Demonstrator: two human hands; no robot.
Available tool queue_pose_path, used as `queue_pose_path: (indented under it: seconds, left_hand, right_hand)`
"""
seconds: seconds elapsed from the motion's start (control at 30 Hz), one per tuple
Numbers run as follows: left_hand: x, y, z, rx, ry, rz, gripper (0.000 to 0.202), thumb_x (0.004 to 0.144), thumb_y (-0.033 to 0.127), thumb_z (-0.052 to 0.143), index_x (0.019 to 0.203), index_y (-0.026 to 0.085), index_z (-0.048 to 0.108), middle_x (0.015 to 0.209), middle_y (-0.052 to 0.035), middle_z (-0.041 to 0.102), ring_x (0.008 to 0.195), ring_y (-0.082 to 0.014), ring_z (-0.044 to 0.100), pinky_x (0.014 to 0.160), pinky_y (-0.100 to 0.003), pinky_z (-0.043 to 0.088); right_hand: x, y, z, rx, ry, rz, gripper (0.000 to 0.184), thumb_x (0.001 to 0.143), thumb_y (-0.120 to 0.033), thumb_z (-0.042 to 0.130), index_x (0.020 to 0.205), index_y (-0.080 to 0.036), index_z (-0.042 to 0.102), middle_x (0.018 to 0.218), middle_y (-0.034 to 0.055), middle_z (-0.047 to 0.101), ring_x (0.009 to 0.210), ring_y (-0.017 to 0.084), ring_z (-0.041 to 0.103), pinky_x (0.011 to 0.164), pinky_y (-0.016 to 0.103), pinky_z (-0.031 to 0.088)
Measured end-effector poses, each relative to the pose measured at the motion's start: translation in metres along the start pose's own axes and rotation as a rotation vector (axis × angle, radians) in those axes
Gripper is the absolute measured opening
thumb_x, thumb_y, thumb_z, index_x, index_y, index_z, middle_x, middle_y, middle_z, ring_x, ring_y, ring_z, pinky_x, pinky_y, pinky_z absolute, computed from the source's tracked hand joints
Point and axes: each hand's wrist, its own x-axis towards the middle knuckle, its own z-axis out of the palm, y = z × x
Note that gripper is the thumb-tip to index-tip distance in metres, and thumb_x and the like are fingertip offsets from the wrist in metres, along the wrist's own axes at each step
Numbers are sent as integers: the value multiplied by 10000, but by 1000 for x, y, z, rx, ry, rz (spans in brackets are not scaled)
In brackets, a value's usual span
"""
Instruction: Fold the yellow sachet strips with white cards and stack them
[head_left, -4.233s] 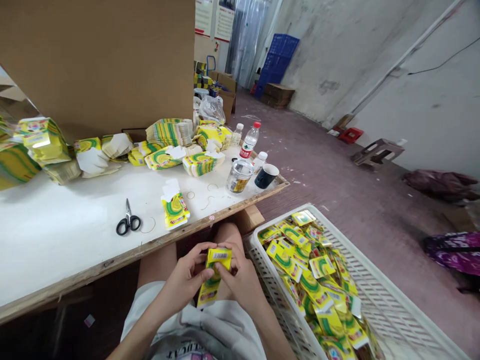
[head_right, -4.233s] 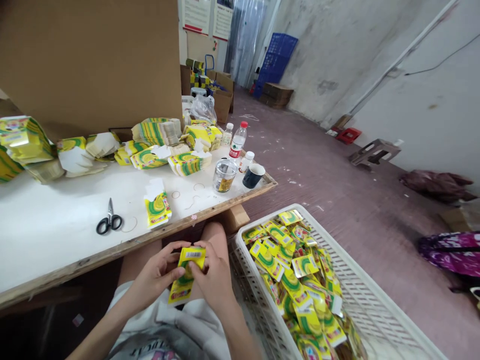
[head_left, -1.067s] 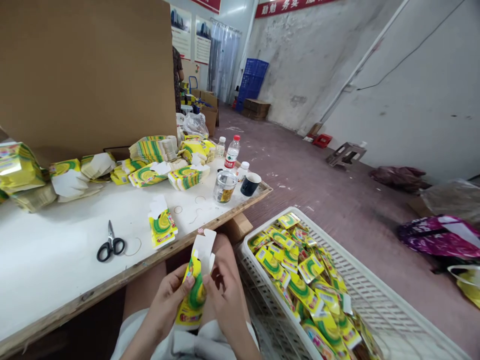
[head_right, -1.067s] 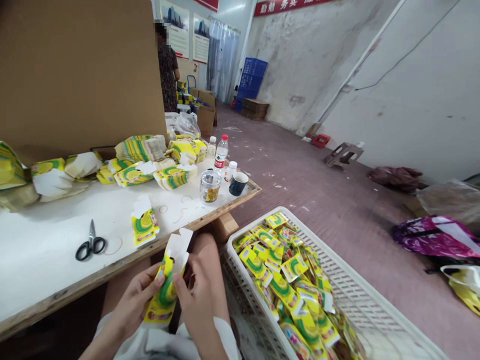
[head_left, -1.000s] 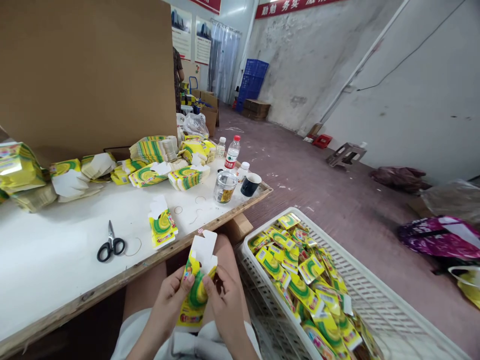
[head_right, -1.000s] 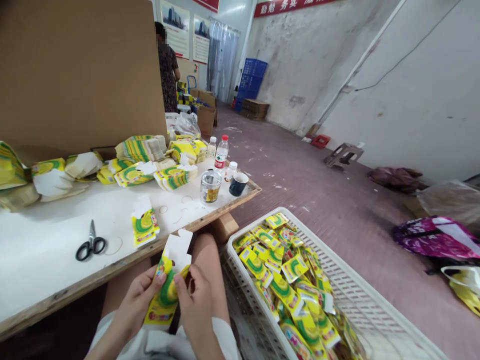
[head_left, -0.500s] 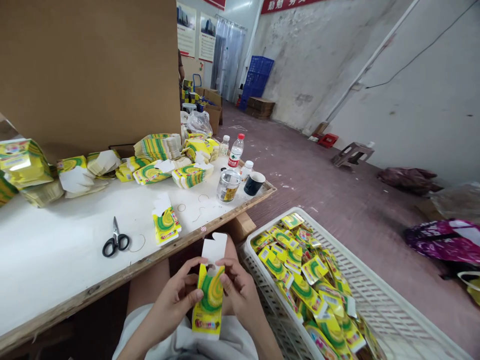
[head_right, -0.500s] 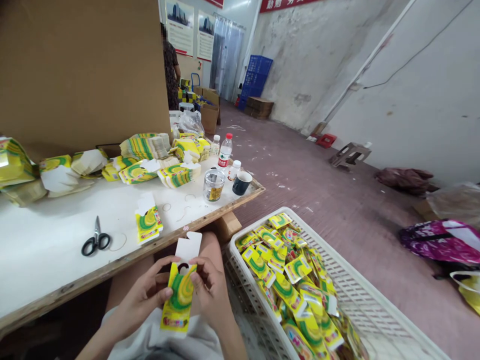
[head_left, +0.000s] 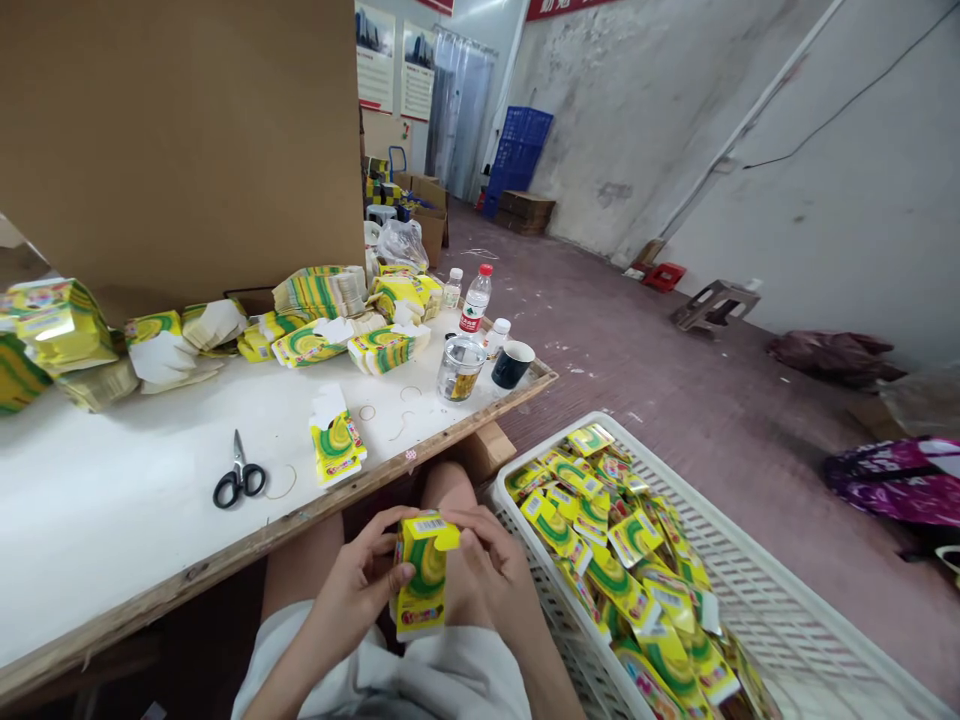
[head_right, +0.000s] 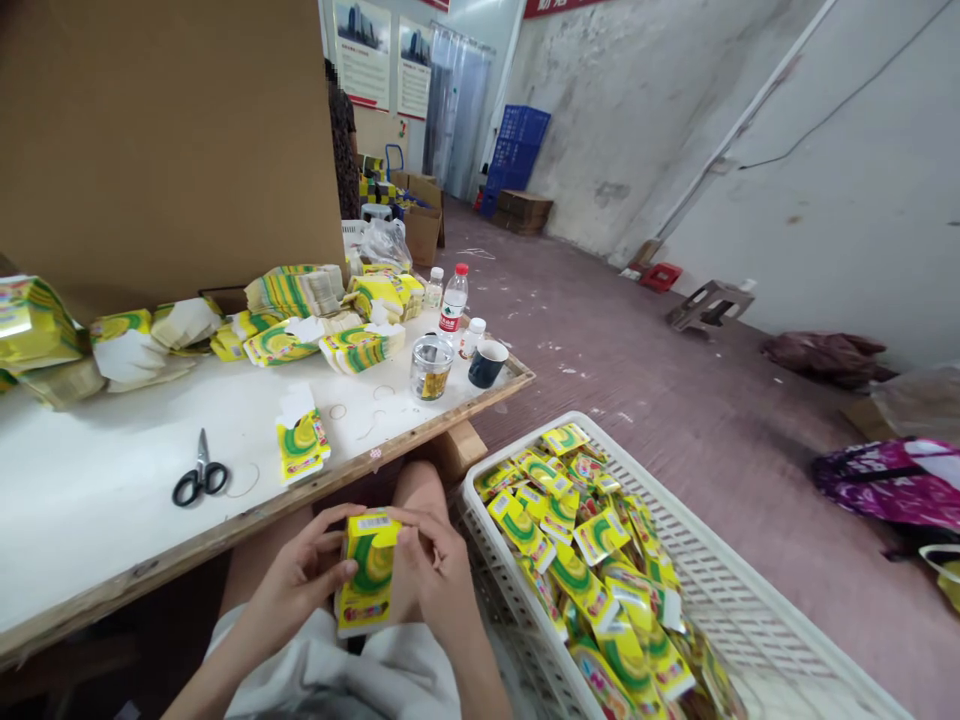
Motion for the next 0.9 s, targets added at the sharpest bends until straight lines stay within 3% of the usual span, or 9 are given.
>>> queue_pose_path:
  seconds: [0.1, 0.17, 0.27, 0.4, 0.5, 0.57, 0.73, 0.8, 0.9]
  left_hand:
    - [0, -1, 1, 43, -24, 9, 474, 867, 308, 686, 1320, 253, 558, 1169, -109, 736, 1080, -274, 673, 905, -335, 523]
    - [-1, -1, 3, 33, -59, 5, 476, 889, 306, 656, 1348, 267, 536, 1191, -103, 730, 1100, -264, 667, 943, -344, 506]
    - [-2, 2, 4, -11, -69, -12, 517, 892, 319, 648, 1384, 270, 499, 1186, -107, 731, 1101, -271, 667, 939, -367, 509]
    - [-1, 6, 6, -40, -67, -35, 519, 876, 320, 668, 1362, 255, 497, 1145, -114, 743, 1066, -278, 682, 902, -378, 523]
    - [1, 7, 6, -36, -48, -12, 467, 874, 306, 673, 1312, 247, 523, 1155, -112, 740, 1070, -262, 679, 921, -356, 508]
    - [3, 7, 6, -43, -23, -5, 451, 863, 301, 688, 1284, 244, 537, 1124, -104, 750, 1023, -250, 693, 886, -335, 520]
    - [8, 1, 18, -45, -31, -18, 466, 800, 273, 749, 1230, 221, 575, 944, -76, 784, 806, -226, 729, 698, -279, 543]
    - [14, -2, 19, 26, -17, 34, 445, 827, 271, 711, 1251, 218, 587, 1018, -100, 778, 883, -251, 735, 755, -314, 562]
    - [30, -3, -4, 355, 184, 225, 443, 859, 241, 644, 1299, 233, 594, 1348, -131, 646, 1262, -302, 585, 1073, -435, 444]
  right_hand:
    - [0, 0, 1, -60, -58, 152, 340, 827, -278, 672, 1160, -216, 675, 783, 5, 675, 630, 160, 576, 569, 256, 438]
    - [1, 2, 3, -141, -29, 148, 345, 805, -223, 651, 1149, -214, 653, 661, -48, 576, 533, 127, 480, 504, 232, 356]
    - [3, 5, 6, -247, -2, 100, 337, 784, -194, 638, 1119, -222, 640, 588, -86, 447, 505, 118, 417, 491, 228, 311]
    - [4, 5, 11, -269, -66, 112, 396, 760, -183, 643, 1149, -227, 589, 613, -86, 485, 517, 122, 431, 497, 228, 324]
    - [4, 3, 11, -301, -28, 131, 375, 765, -172, 635, 1135, -221, 592, 560, -102, 452, 492, 123, 418, 496, 233, 317]
    - [4, 3, 9, -301, -1, 116, 362, 789, -212, 654, 1150, -221, 628, 600, -78, 502, 524, 133, 452, 524, 241, 356]
    - [0, 7, 4, -37, -28, 118, 277, 859, -386, 660, 1064, -204, 698, 996, 66, 711, 762, 193, 639, 673, 294, 503]
    - [-2, 12, 0, 90, 79, 157, 282, 816, -417, 717, 987, -195, 686, 933, 70, 732, 804, 222, 679, 691, 313, 535]
    - [-4, 21, -19, 218, 616, 118, 329, 772, -436, 774, 988, -242, 619, 776, -10, 705, 644, 164, 663, 585, 268, 529]
